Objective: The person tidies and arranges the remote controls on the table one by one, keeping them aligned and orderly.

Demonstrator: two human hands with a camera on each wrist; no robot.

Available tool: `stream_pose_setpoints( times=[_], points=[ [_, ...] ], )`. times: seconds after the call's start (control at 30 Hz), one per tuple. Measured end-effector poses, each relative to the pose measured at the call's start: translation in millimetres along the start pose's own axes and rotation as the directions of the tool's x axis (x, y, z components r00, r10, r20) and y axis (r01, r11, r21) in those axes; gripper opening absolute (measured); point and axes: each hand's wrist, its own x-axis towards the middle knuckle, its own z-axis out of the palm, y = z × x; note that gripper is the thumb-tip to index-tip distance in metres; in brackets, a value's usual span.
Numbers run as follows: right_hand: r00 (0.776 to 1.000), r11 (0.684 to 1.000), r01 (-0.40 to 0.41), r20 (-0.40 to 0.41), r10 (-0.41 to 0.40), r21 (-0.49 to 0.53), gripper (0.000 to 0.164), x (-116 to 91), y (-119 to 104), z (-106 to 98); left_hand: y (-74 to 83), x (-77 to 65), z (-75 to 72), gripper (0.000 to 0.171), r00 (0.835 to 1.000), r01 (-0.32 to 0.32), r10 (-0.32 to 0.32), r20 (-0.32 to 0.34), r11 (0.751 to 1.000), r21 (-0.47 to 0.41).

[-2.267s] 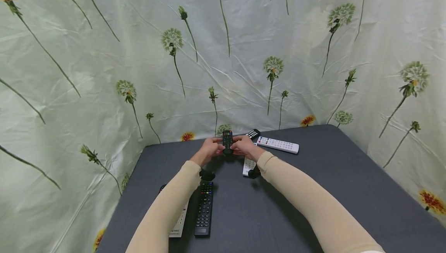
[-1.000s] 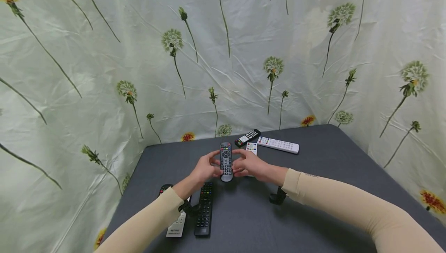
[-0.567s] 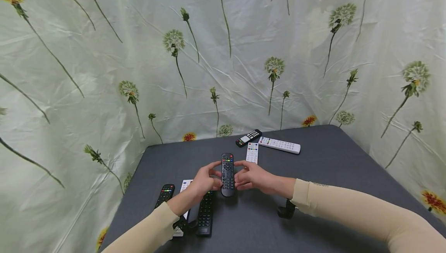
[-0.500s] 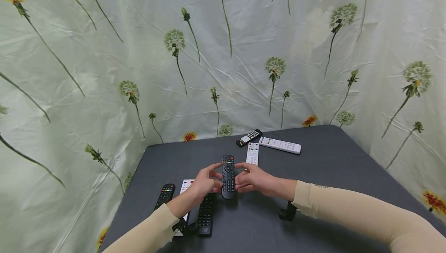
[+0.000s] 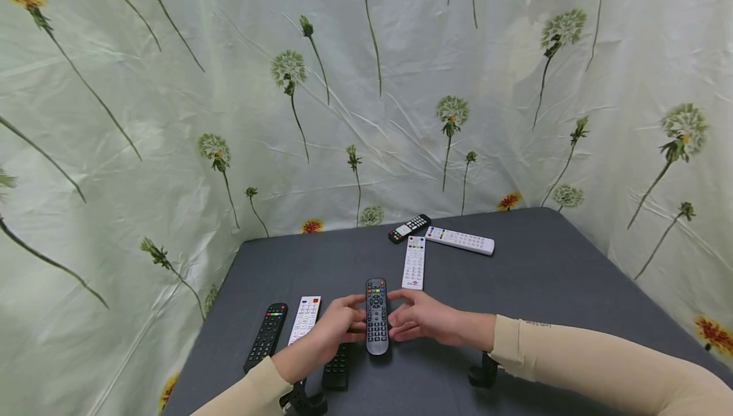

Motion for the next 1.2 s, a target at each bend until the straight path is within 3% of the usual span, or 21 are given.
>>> stream_pose_setpoints(
  times=[0.33, 0.53, 1.2],
  points=[
    [0.997, 0.997, -0.08, 0.025, 0.08, 0.016, 0.069, 0, 14, 2, -4.3, -6.0, 6.7, 0.048, 0.994, 0.107, -0.108, -0.004, 0.991, -0.079],
    [0.991, 0.992, -0.122, 0.053, 0.12, 0.035, 0.068, -1, 19, 0, -1.6, -9.8, 8.3, 0.046, 0.995, 0.101, -0.101, 0.003, 0.991, -0.083],
    [0.99, 0.992, -0.126, 0.071, 0.124, 0.029, 0.065, -3, 22, -1, 3.1, -15.6, 12.6, 0.05, 0.995, 0.096, -0.098, -0.014, 0.991, -0.093]
  ],
)
